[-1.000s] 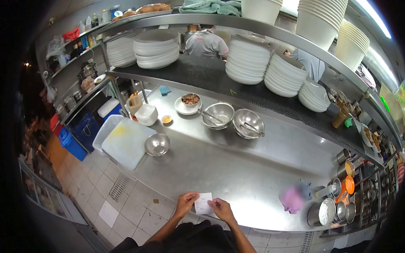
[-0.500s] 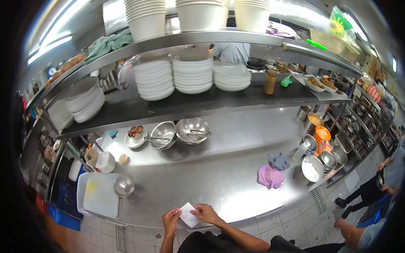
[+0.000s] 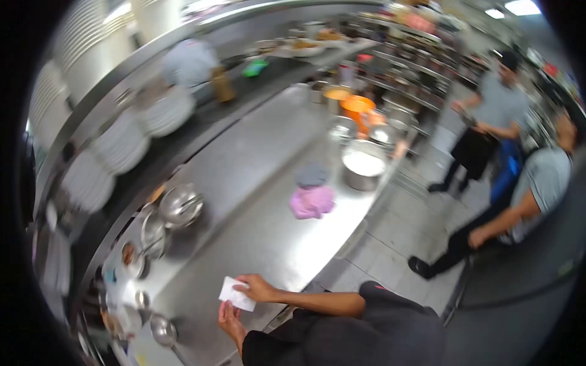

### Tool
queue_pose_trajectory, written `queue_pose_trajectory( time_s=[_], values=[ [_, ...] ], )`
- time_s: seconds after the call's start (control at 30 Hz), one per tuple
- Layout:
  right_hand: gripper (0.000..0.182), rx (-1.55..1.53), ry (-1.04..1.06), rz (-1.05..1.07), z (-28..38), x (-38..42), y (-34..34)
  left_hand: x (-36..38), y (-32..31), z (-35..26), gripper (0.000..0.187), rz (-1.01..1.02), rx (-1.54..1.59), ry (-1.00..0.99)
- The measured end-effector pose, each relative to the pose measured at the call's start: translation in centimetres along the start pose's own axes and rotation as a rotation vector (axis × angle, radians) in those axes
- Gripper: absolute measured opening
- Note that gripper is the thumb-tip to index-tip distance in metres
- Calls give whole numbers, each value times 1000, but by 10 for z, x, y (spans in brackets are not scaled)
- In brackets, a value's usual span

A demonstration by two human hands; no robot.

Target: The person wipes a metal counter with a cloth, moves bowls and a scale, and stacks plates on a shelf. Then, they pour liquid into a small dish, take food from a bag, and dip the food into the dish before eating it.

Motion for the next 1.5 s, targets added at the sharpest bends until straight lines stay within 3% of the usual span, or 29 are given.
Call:
queue_pose_trajectory(
  time_s=[0.1, 0.23, 0.33, 0.4, 0.53, 0.67, 0.73, 0.77, 0.83, 0.93, 1.03, 1.1, 1.17, 1.23, 1.3, 1.43, 1.47, 1.5],
  values=[
    [29, 4, -5, -93, -5, 6, 9, -2, -16, 3, 31, 20, -44, 27],
    [31, 116, -58, -28, -19, 14, 19, -6, -31, 7, 30, 87, -164, 91],
    [35, 122, -96, -114, -24, 22, 35, -12, -45, 14, 30, 161, -152, 96],
    [37, 137, -88, -294, -20, 31, 51, -15, -56, 16, 30, 211, -140, 100],
    [34, 162, -94, -304, -27, 31, 64, -11, -75, 20, 30, 279, -71, 106],
    [28, -62, -200, -298, -23, 38, 66, -19, -67, 41, 29, 245, -261, 63],
    [27, 71, -57, -371, -22, 42, 72, -17, -66, 53, 29, 222, -225, 114],
    [31, 36, -155, -296, -19, 42, 72, -19, -60, 66, 29, 223, -213, 121],
    [25, 26, 2, -338, -1, 39, 68, -11, -56, 69, 29, 166, -193, 76],
    [21, 205, 59, -143, 2, 24, 64, -6, -53, 58, 29, 79, -105, 109],
    [20, 207, -86, -6, -3, 29, 49, 2, -41, 60, 29, 74, -81, 128],
    [25, 65, 70, 13, -1, 25, 38, 9, -37, 46, 30, 48, -4, 97],
    [24, 18, 55, 64, 3, 21, 33, 18, -36, 46, 29, 89, 53, 72],
    [22, 184, 183, 27, 27, 3, 46, 17, -34, 30, 29, 9, 18, -25],
    [19, 244, 472, -194, 63, -42, 89, 17, -35, 19, 29, 44, 2, -31],
    [14, 184, 888, -649, 243, -109, 230, 15, -3, 39, 28, -90, -56, -14],
    [16, 330, 1080, -821, 289, -115, 265, 14, 7, 47, 28, -103, -85, -39],
    [15, 156, 1093, -840, 322, -126, 298, 12, 19, 56, 27, -115, -111, -66]
  ],
)
Point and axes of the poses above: each hand's wrist, its own x-axis away from the middle knuckle, its own y-axis out of the back of the hand, z = x × y, the point moved 4 cm from there along -x, towards the middle knuckle, and after that the axes turned 3 degrees about x, right-handed, at the moved point
